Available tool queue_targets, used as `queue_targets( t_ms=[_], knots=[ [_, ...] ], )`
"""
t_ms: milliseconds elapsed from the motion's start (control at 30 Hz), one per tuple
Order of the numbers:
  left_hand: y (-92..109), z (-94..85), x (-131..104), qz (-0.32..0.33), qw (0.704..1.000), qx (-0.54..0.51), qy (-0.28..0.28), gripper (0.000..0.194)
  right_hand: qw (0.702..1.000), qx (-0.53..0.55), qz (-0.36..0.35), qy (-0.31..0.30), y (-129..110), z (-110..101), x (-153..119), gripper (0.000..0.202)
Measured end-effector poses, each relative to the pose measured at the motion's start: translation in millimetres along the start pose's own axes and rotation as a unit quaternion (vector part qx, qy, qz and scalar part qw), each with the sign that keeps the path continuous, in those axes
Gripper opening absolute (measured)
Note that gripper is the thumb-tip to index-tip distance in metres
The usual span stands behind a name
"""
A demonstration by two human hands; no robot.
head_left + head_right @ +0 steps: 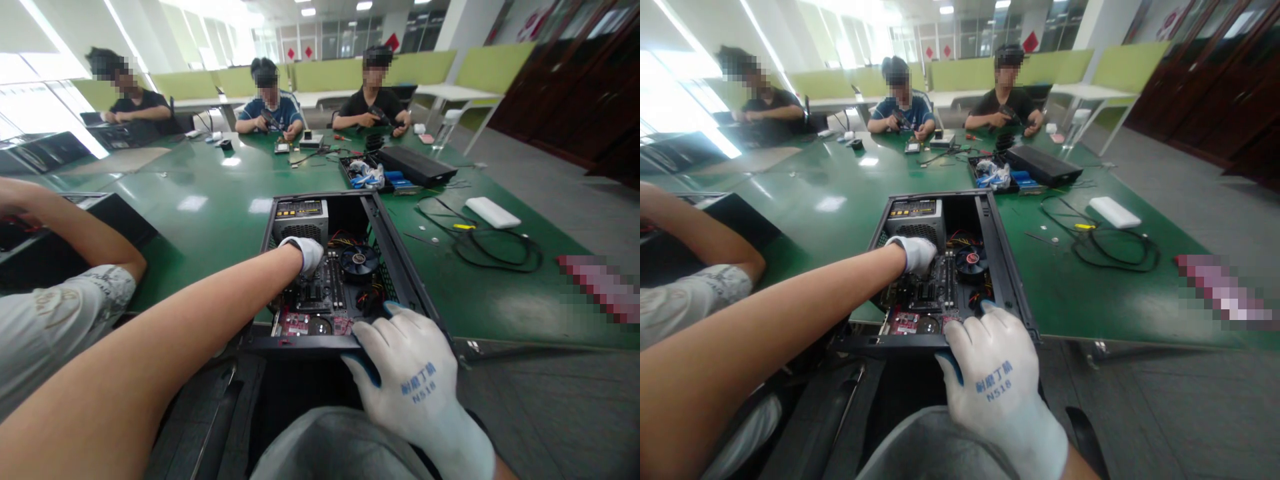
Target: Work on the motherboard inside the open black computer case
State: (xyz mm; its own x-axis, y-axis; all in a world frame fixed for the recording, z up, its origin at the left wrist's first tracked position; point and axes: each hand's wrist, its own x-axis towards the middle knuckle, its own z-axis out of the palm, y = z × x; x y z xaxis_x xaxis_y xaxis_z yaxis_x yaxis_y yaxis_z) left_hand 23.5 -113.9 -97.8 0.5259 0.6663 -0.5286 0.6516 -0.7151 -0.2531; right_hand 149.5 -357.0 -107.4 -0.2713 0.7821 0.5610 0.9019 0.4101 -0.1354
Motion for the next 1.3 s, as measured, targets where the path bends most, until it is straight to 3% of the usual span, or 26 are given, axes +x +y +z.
queue_targets(
  t_ms=[1300],
  knots=[
    [-3, -0.8, 3, -0.010, 1.000, 0.001, -0.011, 0.066, 1.000, -0.001, -0.005, 0.003, -3, -3, -7, 0.026]
  ],
)
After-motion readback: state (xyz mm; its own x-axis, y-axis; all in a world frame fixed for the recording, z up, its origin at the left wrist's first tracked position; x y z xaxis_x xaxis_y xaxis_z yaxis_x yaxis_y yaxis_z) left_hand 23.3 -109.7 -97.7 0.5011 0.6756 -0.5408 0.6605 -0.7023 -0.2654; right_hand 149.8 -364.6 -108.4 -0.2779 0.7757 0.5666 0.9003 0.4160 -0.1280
